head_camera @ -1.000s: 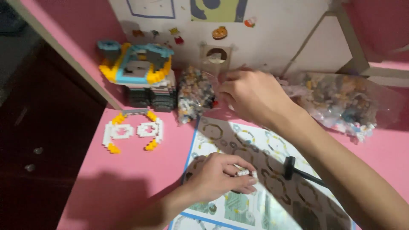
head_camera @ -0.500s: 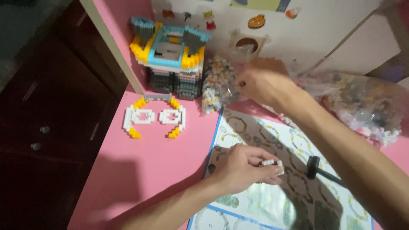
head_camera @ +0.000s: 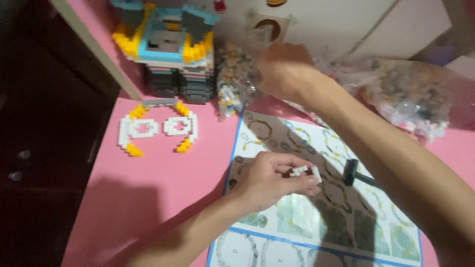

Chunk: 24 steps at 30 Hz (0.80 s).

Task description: Assembling small interlocking plastic blocks into a model using an instruction manual and a small hammer.

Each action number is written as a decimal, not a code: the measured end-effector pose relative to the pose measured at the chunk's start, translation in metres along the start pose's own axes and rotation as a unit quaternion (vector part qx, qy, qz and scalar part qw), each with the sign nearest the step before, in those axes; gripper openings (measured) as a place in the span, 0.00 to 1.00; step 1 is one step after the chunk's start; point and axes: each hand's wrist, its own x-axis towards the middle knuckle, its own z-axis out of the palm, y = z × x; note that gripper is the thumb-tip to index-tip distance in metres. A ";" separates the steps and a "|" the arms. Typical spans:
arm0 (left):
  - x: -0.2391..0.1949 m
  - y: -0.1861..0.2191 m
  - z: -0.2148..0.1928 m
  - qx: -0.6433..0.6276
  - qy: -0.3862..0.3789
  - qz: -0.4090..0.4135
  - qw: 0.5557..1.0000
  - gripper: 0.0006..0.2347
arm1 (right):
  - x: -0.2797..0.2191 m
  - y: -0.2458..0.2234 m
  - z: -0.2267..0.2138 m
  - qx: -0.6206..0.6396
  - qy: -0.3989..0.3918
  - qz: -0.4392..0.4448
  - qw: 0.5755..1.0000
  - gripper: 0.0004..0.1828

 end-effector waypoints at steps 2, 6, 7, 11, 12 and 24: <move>-0.011 0.019 0.003 0.085 0.002 -0.004 0.996 0.20 | -0.005 -0.007 -0.004 0.014 -0.011 0.002 1.000 0.14; -0.009 0.018 0.003 0.083 0.012 -0.011 0.996 0.20 | 0.002 -0.006 0.004 0.026 0.022 -0.012 0.999 0.13; -0.009 0.019 0.003 0.062 0.002 0.000 0.998 0.19 | 0.004 -0.006 0.006 0.021 0.020 -0.006 1.000 0.14; -0.011 0.026 0.003 -0.005 -0.001 -0.007 1.000 0.12 | 0.006 -0.007 0.012 0.027 0.047 0.002 0.999 0.19; -0.012 0.031 0.005 -0.005 0.000 -0.009 1.000 0.12 | 0.006 -0.007 0.010 0.029 0.045 0.003 0.999 0.19; -0.016 0.038 0.004 0.001 -0.018 -0.022 1.000 0.15 | -0.033 0.022 0.019 0.054 0.286 -0.051 0.955 0.08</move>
